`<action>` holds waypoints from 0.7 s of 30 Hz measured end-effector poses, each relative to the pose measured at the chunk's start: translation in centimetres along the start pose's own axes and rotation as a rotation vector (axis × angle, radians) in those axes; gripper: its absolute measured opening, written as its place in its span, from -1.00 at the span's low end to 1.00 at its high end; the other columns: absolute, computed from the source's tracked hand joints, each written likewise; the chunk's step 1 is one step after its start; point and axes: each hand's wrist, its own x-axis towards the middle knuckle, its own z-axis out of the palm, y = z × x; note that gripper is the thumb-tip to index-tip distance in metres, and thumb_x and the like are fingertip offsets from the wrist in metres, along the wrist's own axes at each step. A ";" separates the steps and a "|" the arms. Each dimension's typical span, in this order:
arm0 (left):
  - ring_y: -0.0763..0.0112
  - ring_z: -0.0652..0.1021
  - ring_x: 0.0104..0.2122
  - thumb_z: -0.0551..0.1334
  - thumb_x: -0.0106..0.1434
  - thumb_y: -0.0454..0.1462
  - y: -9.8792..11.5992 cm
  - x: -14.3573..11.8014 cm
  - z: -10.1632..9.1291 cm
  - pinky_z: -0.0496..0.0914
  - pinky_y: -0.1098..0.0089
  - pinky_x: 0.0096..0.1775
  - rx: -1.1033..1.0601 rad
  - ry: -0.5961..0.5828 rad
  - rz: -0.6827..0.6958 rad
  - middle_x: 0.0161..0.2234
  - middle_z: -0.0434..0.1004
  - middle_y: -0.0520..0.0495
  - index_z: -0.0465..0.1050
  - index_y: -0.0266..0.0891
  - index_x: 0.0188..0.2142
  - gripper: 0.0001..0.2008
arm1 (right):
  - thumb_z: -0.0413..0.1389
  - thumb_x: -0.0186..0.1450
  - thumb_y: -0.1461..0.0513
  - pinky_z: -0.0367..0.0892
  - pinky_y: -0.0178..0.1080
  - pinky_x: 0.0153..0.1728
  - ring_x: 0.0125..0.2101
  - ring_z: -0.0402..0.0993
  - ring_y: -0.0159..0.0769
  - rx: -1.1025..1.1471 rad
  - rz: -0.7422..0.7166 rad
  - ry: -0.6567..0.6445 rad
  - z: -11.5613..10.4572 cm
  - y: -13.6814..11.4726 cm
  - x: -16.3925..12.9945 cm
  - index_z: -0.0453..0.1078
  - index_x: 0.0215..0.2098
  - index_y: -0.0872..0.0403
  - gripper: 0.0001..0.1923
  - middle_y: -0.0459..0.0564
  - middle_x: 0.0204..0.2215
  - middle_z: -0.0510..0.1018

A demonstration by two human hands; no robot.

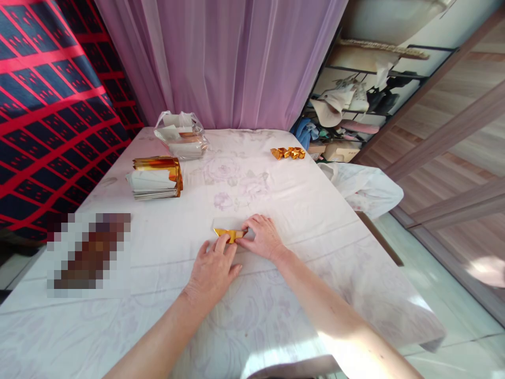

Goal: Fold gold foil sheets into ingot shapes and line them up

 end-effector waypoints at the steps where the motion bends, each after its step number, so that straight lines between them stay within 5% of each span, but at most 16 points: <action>1: 0.18 0.58 -0.08 0.26 0.29 -0.22 0.0 0.0 0.0 0.34 0.06 0.11 0.002 0.004 0.000 0.17 0.37 -0.23 0.43 -0.20 0.06 -0.65 | 0.37 0.14 0.09 0.20 -0.14 -0.10 -0.15 0.41 -0.19 0.002 0.004 0.002 0.0 0.0 0.1 0.46 -0.30 0.01 -0.73 -0.05 -0.25 0.52; 9: 0.20 0.57 -0.06 0.20 0.33 -0.18 -0.3 -0.1 0.2 0.33 0.11 0.12 0.001 0.028 0.026 0.15 0.39 -0.27 0.45 -0.24 0.03 -0.68 | 0.27 0.24 0.24 0.19 -0.17 -0.11 -0.18 0.44 -0.26 0.058 0.054 0.016 0.4 0.3 0.6 0.48 -0.37 0.01 -0.94 -0.09 -0.28 0.54; 21: 0.21 0.51 -0.04 0.20 0.33 -0.16 -0.5 0.0 0.4 0.30 0.17 0.15 0.037 0.037 0.105 -0.02 0.45 -0.22 0.43 -0.29 0.03 -0.65 | 0.21 0.29 0.30 0.19 -0.19 -0.12 -0.17 0.45 -0.25 0.068 0.044 0.021 0.6 0.8 0.5 0.50 -0.32 0.02 -0.95 -0.08 -0.28 0.55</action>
